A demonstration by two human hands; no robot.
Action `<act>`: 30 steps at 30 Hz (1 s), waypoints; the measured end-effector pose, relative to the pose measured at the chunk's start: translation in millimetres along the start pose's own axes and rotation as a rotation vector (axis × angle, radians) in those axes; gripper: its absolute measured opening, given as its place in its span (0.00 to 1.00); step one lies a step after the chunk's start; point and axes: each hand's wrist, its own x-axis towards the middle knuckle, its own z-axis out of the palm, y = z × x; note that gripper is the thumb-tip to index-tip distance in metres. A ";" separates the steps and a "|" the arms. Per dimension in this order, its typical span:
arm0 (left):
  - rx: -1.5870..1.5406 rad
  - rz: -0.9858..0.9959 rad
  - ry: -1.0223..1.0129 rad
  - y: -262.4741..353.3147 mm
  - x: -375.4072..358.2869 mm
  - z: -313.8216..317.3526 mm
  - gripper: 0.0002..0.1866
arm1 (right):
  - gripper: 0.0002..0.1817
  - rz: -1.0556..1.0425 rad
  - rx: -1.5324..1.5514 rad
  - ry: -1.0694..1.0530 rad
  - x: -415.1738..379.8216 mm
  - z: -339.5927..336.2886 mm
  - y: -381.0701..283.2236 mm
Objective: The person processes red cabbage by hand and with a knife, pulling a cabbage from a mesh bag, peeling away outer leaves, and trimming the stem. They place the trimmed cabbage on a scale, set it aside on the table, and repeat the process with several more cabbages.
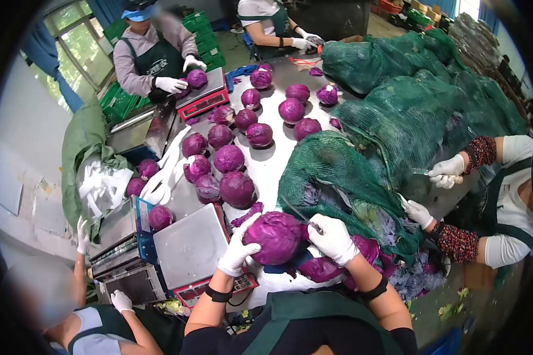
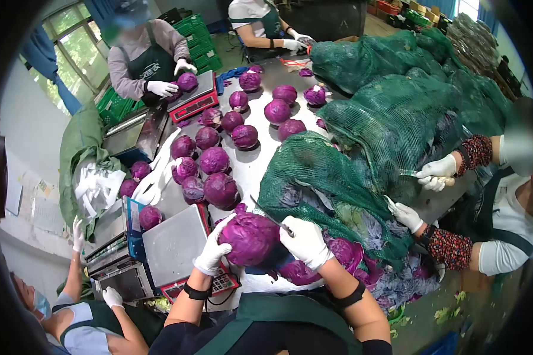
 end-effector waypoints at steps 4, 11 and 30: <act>-0.326 0.048 0.267 -13.9 -1.6 -39.4 0.47 | 0.06 0.177 0.022 0.061 -6.7 -15.6 37.0; -0.462 0.165 0.890 29.3 44.9 -189.5 0.44 | 0.08 0.136 -0.223 -0.206 -89.8 -7.5 87.0; 0.333 0.033 -0.310 1.3 119.2 52.3 0.21 | 0.22 0.462 0.367 0.015 -57.8 -19.0 56.0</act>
